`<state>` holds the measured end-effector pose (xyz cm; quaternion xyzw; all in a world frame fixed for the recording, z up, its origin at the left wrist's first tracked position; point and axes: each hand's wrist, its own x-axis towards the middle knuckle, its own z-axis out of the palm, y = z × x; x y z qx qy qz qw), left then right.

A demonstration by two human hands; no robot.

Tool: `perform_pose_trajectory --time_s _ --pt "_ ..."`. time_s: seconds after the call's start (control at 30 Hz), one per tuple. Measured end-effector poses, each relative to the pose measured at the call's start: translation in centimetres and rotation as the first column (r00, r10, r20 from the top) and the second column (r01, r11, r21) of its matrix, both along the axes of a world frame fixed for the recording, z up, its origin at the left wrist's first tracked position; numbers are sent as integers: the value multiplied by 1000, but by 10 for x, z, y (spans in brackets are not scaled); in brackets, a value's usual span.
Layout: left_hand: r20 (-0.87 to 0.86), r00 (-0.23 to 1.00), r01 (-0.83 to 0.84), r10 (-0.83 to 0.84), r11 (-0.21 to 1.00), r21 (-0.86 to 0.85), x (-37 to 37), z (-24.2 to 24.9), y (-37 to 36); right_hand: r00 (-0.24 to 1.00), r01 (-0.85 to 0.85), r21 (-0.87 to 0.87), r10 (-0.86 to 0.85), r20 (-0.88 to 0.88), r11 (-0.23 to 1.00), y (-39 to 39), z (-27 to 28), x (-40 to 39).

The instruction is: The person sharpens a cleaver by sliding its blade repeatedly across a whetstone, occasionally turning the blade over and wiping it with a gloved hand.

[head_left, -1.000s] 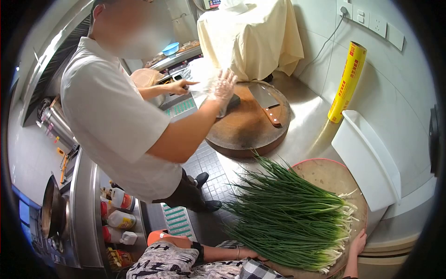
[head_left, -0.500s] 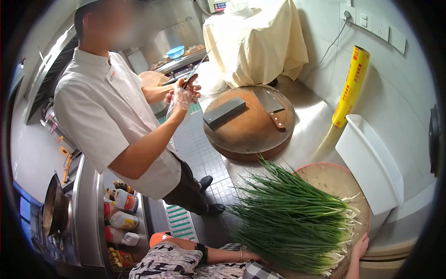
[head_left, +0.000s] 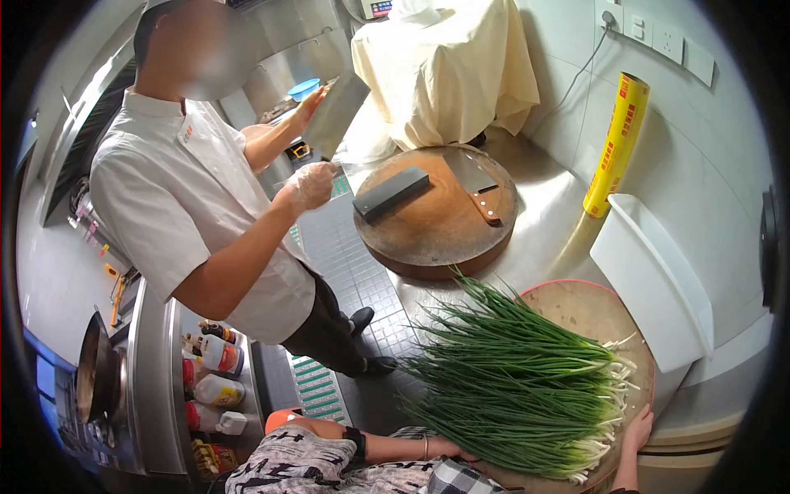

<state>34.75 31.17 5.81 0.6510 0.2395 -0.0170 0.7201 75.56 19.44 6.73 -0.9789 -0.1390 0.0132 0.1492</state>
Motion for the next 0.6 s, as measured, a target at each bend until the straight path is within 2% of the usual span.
perform_pose_trajectory --time_s 0.47,0.6 --pt "17 1000 -3 0 992 128 2 16 3 999 -11 -6 11 33 1000 -4 -8 5" --pt "55 998 -31 27 997 70 0 2 -1 1000 7 -15 -7 -2 1000 -3 -7 6"
